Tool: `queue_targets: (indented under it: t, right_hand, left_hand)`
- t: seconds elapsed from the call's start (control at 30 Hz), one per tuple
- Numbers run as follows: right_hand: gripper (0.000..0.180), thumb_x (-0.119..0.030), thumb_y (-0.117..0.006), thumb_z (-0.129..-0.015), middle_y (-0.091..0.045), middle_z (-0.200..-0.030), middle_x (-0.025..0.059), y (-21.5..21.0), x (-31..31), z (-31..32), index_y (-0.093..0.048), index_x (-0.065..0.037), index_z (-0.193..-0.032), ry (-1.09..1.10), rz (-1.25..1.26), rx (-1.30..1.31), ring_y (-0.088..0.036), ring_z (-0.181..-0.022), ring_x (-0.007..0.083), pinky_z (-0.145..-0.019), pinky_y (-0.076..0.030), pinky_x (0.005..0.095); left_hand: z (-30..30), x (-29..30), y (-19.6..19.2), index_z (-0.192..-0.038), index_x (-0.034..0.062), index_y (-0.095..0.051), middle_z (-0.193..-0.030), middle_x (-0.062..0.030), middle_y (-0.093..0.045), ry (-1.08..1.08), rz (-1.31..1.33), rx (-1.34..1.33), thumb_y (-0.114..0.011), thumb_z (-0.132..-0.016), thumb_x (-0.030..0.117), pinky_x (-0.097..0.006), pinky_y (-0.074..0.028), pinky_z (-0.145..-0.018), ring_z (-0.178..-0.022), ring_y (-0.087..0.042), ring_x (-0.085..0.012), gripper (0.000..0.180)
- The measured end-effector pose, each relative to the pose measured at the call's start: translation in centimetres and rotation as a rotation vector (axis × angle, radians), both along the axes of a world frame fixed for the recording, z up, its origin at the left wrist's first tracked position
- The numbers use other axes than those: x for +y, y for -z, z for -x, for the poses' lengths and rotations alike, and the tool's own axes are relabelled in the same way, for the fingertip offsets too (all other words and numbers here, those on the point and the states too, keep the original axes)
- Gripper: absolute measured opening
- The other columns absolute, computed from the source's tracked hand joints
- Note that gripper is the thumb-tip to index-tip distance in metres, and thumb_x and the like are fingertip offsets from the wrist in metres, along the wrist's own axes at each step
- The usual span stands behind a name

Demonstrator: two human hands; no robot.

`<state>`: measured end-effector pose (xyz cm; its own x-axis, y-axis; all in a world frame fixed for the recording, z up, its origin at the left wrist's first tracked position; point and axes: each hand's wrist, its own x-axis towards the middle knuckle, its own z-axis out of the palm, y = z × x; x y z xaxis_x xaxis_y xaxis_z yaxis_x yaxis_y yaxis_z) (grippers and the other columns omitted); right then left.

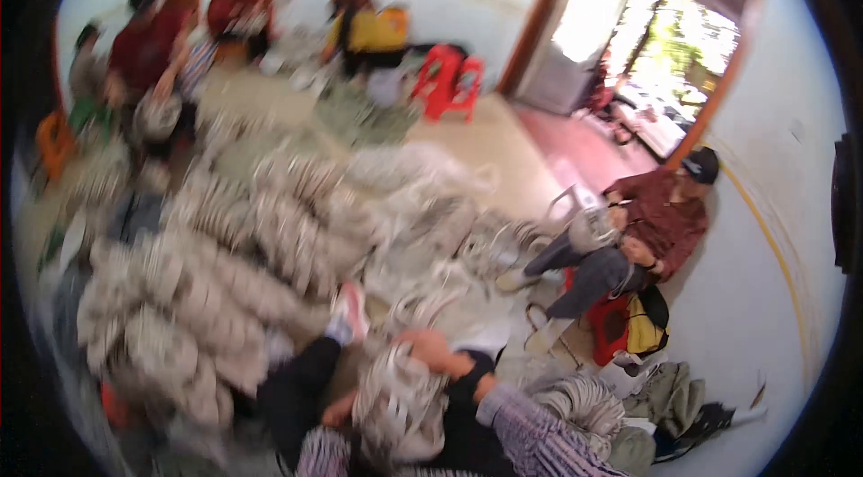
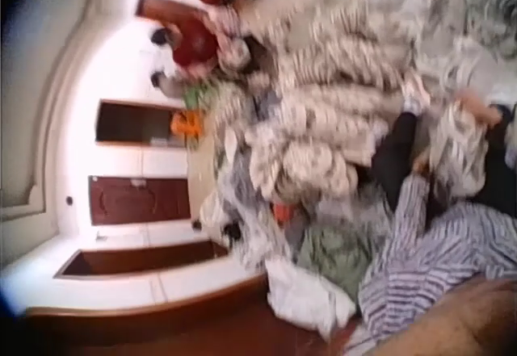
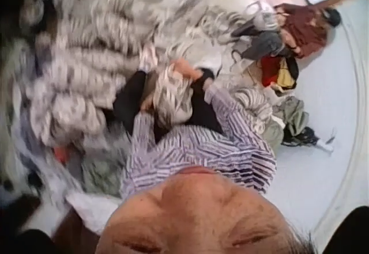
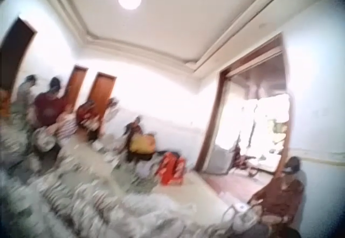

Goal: Lacing a pair of white athletic shoes in a shoe manufacturing facility.

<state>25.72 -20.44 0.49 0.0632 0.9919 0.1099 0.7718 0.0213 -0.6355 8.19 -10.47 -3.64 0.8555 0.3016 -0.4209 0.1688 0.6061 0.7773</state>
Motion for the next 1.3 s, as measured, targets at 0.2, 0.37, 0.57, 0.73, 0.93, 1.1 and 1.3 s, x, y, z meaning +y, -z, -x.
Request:
queue_targets:
  t: [0.2, 0.37, 0.57, 0.73, 0.93, 1.1, 1.3]
  right_hand:
    - [0.04, -0.025, -0.073, -0.06, -0.066, -0.093, 0.0144, -8.9, -0.1, -1.9, -0.067, -0.004, -0.094, -0.017, 0.106, 0.122, -0.062, -0.088, 0.0262, -0.079, -0.046, 0.033]
    - [0.032, -0.009, -0.074, -0.063, -0.067, -0.094, 0.0079, -15.5, -2.2, -0.5, -0.068, -0.002, -0.094, -0.076, 0.105, 0.187, -0.061, -0.088, 0.0154, -0.08, -0.045, 0.0268]
    - [0.031, -0.009, -0.077, -0.061, -0.067, -0.09, 0.0086, -20.2, -3.7, 1.5, -0.068, -0.001, -0.09, -0.226, 0.067, 0.167, -0.061, -0.086, 0.0155, -0.079, -0.045, 0.0267]
    - [0.032, -0.015, -0.074, -0.064, -0.067, -0.087, 0.0077, -13.9, 0.3, -1.4, -0.067, 0.0, -0.092, -0.218, 0.159, 0.195, -0.061, -0.081, 0.0138, -0.076, -0.047, 0.0272]
    - [0.03, -0.019, -0.065, -0.073, -0.066, -0.088, 0.0136, 0.7, 5.2, -5.7, -0.064, 0.0, -0.096, -0.077, 0.186, 0.038, -0.062, -0.081, 0.0222, -0.074, -0.047, 0.0321]
    - [0.029, -0.024, -0.061, -0.075, -0.064, -0.09, 0.0203, 2.3, 5.8, -4.8, -0.065, -0.005, -0.097, -0.1, 0.2, -0.131, -0.061, -0.086, 0.0348, -0.074, -0.047, 0.0386]
    - [0.028, -0.022, -0.06, -0.073, -0.063, -0.088, 0.0216, 0.1, 6.5, -1.1, -0.065, -0.007, -0.097, -0.104, 0.3, -0.071, -0.06, -0.085, 0.0372, -0.073, -0.047, 0.04]
  left_hand:
    - [8.0, -6.0, 13.0, -0.09, 0.0008, -0.063, -0.068, -0.0045, -0.06, -0.187, -0.059, 0.155, -0.054, -0.086, 0.043, -0.028, -0.042, -0.041, -0.047, -0.056, -0.0128, 0.044]
    - [11.2, -9.7, 2.9, -0.072, 0.0032, -0.048, -0.055, -0.0035, -0.049, -0.287, -0.002, 0.202, -0.063, -0.081, 0.038, -0.023, -0.028, -0.028, -0.032, -0.043, -0.0091, 0.039]
    - [14.6, -15.1, -3.3, -0.088, -0.0013, -0.043, -0.059, -0.0069, -0.053, -0.356, 0.135, 0.054, -0.062, -0.083, 0.024, -0.021, -0.035, -0.027, -0.034, -0.048, -0.0109, 0.031]
    - [12.7, -15.1, -0.9, -0.076, 0.0004, -0.049, -0.056, -0.0092, -0.054, -0.483, 0.126, 0.234, -0.061, -0.083, 0.019, -0.025, -0.036, -0.028, -0.035, -0.049, -0.0133, 0.023]
    - [4.5, -8.4, 9.1, -0.08, -0.0019, -0.058, -0.07, -0.0146, -0.058, -0.341, -0.081, 0.732, -0.055, -0.085, 0.022, -0.036, -0.046, -0.05, -0.055, -0.054, -0.0248, 0.024]
    - [3.8, -7.1, 20.1, -0.102, -0.0037, -0.055, -0.099, -0.0179, -0.055, -0.345, -0.228, 0.912, -0.048, -0.087, 0.017, -0.039, -0.041, -0.076, -0.088, -0.052, -0.0305, 0.026]
    - [6.3, -8.0, 24.9, -0.115, -0.0047, -0.055, -0.123, -0.0203, -0.052, -0.293, -0.345, 1.065, -0.042, -0.088, 0.01, -0.04, -0.04, -0.095, -0.117, -0.048, -0.0339, 0.034]
